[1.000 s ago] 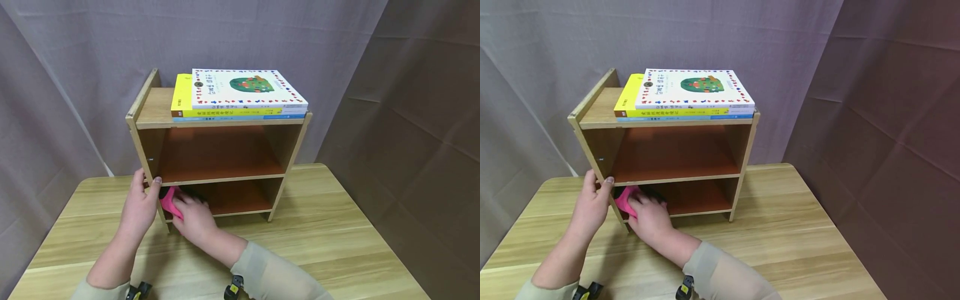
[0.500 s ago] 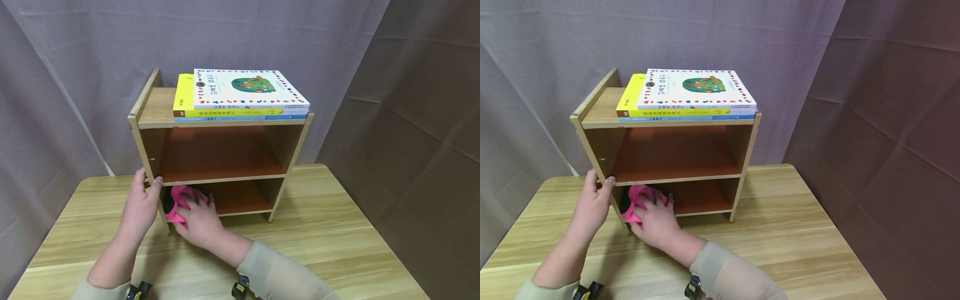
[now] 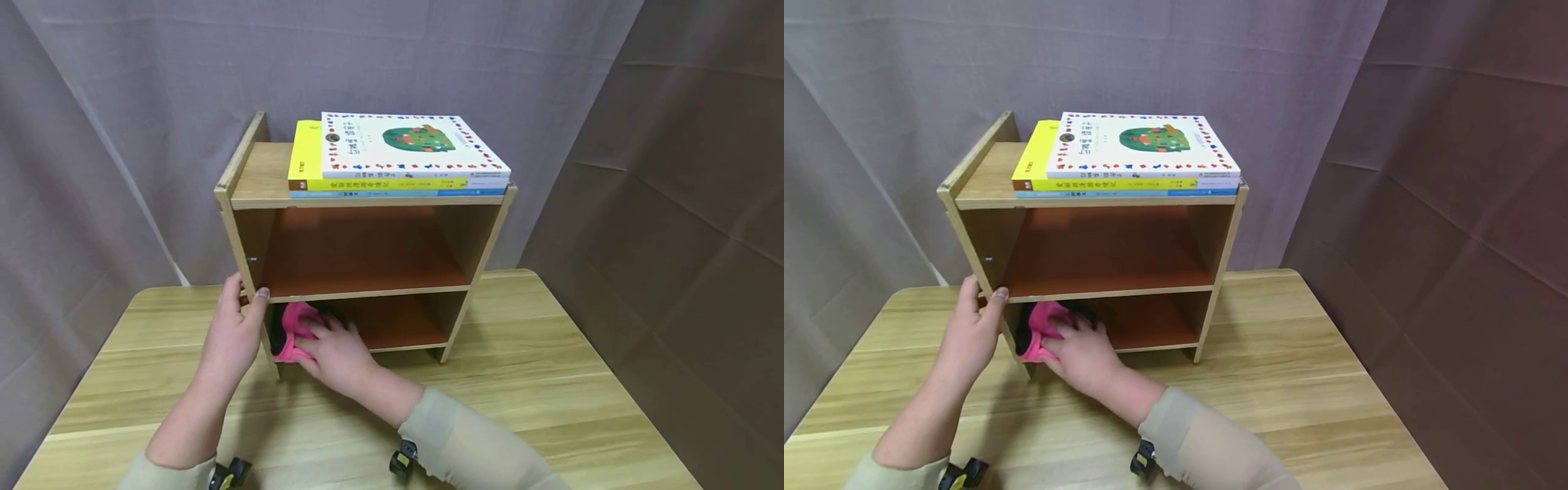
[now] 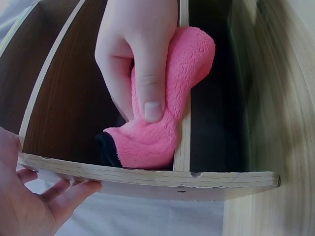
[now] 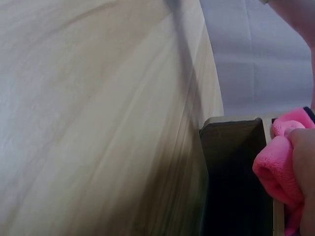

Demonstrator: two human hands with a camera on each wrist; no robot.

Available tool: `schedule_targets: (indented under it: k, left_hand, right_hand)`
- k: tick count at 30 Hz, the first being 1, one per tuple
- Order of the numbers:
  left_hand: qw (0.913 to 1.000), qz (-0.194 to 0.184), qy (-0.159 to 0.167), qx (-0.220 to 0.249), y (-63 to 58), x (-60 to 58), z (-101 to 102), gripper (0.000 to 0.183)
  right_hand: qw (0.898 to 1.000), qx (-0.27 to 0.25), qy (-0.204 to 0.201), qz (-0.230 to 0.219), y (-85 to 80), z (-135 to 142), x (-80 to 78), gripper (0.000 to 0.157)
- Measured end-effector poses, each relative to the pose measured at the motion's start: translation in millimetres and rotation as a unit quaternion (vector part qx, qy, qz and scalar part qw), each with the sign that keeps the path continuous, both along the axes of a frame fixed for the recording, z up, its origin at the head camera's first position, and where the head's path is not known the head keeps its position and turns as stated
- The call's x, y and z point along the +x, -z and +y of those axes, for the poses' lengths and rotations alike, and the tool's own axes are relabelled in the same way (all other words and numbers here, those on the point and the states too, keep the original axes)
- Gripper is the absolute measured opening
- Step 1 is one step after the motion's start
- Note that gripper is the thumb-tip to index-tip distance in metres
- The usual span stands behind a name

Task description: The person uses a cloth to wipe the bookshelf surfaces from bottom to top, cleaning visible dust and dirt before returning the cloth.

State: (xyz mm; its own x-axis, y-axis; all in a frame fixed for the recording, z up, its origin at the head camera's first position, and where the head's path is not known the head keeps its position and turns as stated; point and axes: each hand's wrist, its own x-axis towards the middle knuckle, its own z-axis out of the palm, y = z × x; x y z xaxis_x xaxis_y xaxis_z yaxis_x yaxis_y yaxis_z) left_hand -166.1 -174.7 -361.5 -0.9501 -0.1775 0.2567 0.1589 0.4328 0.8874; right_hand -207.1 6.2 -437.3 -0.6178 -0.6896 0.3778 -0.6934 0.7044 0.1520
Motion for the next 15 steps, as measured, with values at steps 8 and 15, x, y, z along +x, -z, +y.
schedule_targets:
  k: [8,15]
  left_hand:
    - [1.0,0.001,-0.006,-0.001,-1.1,0.2,1.4,0.05]
    - [1.0,-0.001,-0.006,-0.006,-1.5,0.9,0.6,0.05]
  right_hand:
    - [0.998,0.002,-0.057,0.028,-3.7,14.3,-3.6,0.031]
    - [0.995,-0.022,-0.091,0.042,-2.7,24.5,-6.2,0.03]
